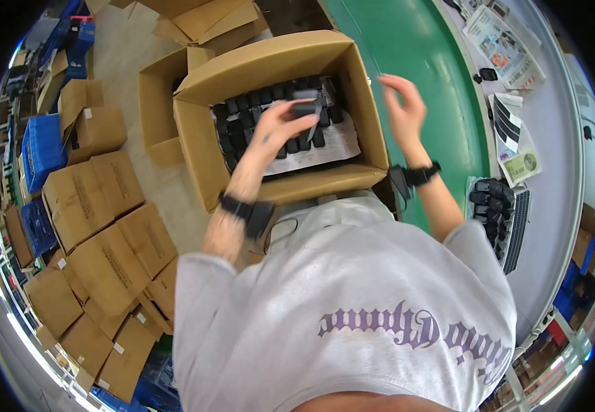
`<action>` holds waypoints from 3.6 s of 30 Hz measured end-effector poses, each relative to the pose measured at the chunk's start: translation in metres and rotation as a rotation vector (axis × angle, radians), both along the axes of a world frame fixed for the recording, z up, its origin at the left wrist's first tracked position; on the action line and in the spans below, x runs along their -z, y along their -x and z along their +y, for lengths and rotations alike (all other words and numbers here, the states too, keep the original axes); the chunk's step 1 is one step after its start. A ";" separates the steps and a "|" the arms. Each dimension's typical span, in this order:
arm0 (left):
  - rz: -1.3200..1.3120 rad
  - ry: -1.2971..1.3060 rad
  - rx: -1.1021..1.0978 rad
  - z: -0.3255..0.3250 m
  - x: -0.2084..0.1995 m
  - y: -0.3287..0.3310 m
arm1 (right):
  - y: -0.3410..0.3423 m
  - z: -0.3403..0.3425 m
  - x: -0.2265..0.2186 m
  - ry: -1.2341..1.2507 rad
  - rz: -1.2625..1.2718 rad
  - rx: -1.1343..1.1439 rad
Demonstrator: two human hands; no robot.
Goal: Packing small electronic parts and documents into cardboard boxes at a warehouse workstation.
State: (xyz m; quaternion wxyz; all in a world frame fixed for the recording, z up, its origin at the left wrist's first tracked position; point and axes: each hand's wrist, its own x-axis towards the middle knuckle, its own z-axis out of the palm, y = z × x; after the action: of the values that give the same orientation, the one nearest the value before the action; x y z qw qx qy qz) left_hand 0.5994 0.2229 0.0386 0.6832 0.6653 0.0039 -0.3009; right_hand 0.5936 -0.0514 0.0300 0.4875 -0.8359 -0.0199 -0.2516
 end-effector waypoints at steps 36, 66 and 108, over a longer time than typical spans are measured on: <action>0.172 -1.280 -0.352 -0.209 0.293 0.062 | 0.450 -0.153 0.091 -0.373 0.673 1.191; -0.135 -0.610 -0.900 -0.134 0.291 -0.025 | 0.431 -0.125 0.130 -0.428 0.570 1.105; -1.269 -0.141 1.215 -0.612 0.148 0.348 | 0.597 -0.299 0.185 -0.732 0.195 1.947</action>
State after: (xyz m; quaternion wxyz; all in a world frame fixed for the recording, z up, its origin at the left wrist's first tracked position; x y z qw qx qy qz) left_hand 0.2517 -0.3890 -0.1092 0.2358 0.6347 -0.7123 -0.1851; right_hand -0.0038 -0.3507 -0.1546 0.2969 -0.3082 0.7794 -0.4576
